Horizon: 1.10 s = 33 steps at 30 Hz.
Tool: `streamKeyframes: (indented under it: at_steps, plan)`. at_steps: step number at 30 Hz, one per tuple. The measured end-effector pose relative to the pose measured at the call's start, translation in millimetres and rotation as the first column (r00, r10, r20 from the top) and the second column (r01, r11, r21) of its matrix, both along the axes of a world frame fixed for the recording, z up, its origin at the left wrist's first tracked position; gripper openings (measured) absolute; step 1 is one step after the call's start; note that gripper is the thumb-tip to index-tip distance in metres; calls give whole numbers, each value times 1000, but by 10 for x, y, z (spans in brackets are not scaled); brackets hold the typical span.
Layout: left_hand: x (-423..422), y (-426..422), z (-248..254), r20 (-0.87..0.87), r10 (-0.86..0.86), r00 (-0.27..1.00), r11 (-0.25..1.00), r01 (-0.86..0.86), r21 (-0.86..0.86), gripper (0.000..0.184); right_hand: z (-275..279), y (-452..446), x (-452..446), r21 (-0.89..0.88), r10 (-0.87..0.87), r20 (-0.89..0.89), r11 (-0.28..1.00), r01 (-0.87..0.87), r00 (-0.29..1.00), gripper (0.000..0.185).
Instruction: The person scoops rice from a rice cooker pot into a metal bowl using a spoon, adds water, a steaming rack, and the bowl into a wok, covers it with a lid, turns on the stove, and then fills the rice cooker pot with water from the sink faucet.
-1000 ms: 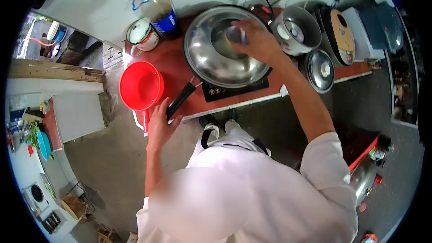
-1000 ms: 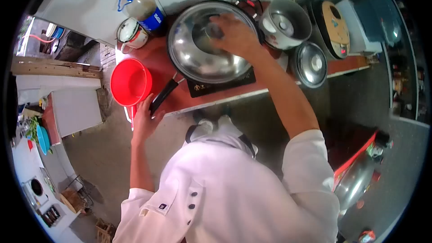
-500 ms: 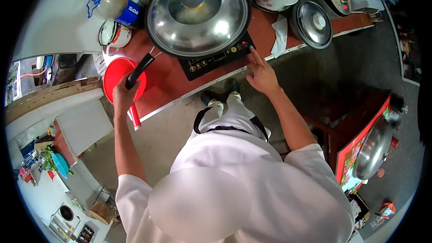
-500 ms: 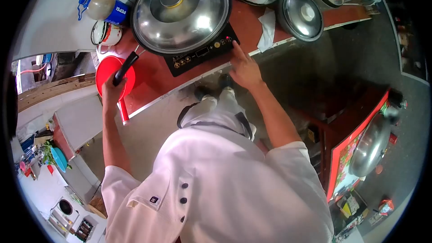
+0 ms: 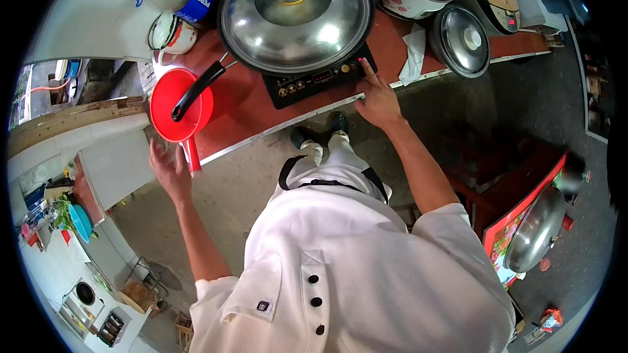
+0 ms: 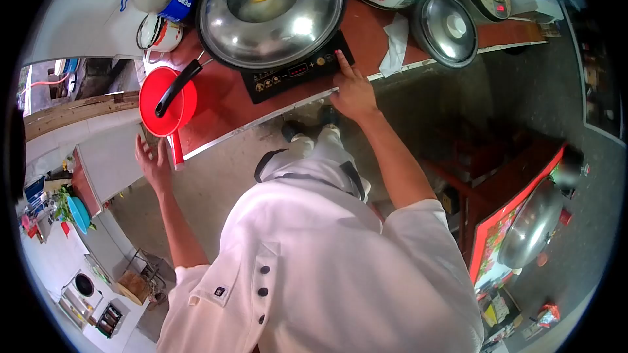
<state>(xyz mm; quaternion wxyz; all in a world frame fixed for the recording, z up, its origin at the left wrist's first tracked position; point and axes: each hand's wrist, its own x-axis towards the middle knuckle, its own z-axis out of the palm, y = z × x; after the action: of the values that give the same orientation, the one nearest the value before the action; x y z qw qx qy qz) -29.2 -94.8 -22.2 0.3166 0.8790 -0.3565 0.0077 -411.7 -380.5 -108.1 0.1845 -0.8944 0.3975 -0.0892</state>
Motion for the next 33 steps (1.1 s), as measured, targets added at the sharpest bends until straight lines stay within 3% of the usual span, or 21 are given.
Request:
streamKeyframes:
  at_steps: [1, 2, 4, 5, 7, 8, 10, 16, 21, 33]
  plan:
    - [-67, 176, -45, -130, 110, 985, 993, -115, -36, 68, 57, 27, 10, 17, 3, 58, 1000, -4, 998, 18]
    - [-82, 409, -192, -132, 116, 984, 992, -121, -32, 68, 92, 78, 18, 21, 9, 56, 1000, -10, 998, 18]
    - [-70, 859, -551, -385, 176, 906, 947, -263, -186, 65, 149, 181, 48, 57, 15, 43, 998, -17, 999, 19]
    - [-145, 977, -603, -388, 181, 904, 945, -269, -187, 65, 144, 225, 63, 55, 21, 40, 998, -23, 999, 19]
    - [-326, 1137, -668, -699, 322, 639, 879, -475, -29, 60, 121, 325, 92, 126, 54, 34, 990, -58, 998, 19]
    - [-385, 1183, -717, -701, 326, 634, 876, -481, -27, 60, 126, 355, 123, 156, 43, 14, 987, -44, 999, 17]
    - [-491, 1229, -768, -827, 319, 464, 836, -548, 15, 57, 125, 385, 160, 145, 50, 12, 988, -51, 999, 17]
    - [-605, 1244, -851, -901, 303, 310, 806, -588, 69, 55, 99, 378, 189, 110, 51, -30, 993, -48, 998, 17]
    - [-627, 1217, -838, -914, 285, 290, 797, -602, 57, 56, 97, 372, 175, 149, 52, -78, 988, -40, 996, 16]
    - [-508, 1196, -774, -917, 271, 291, 808, -587, 52, 56, 34, 304, 159, 104, 19, -9, 994, -18, 1000, 15]
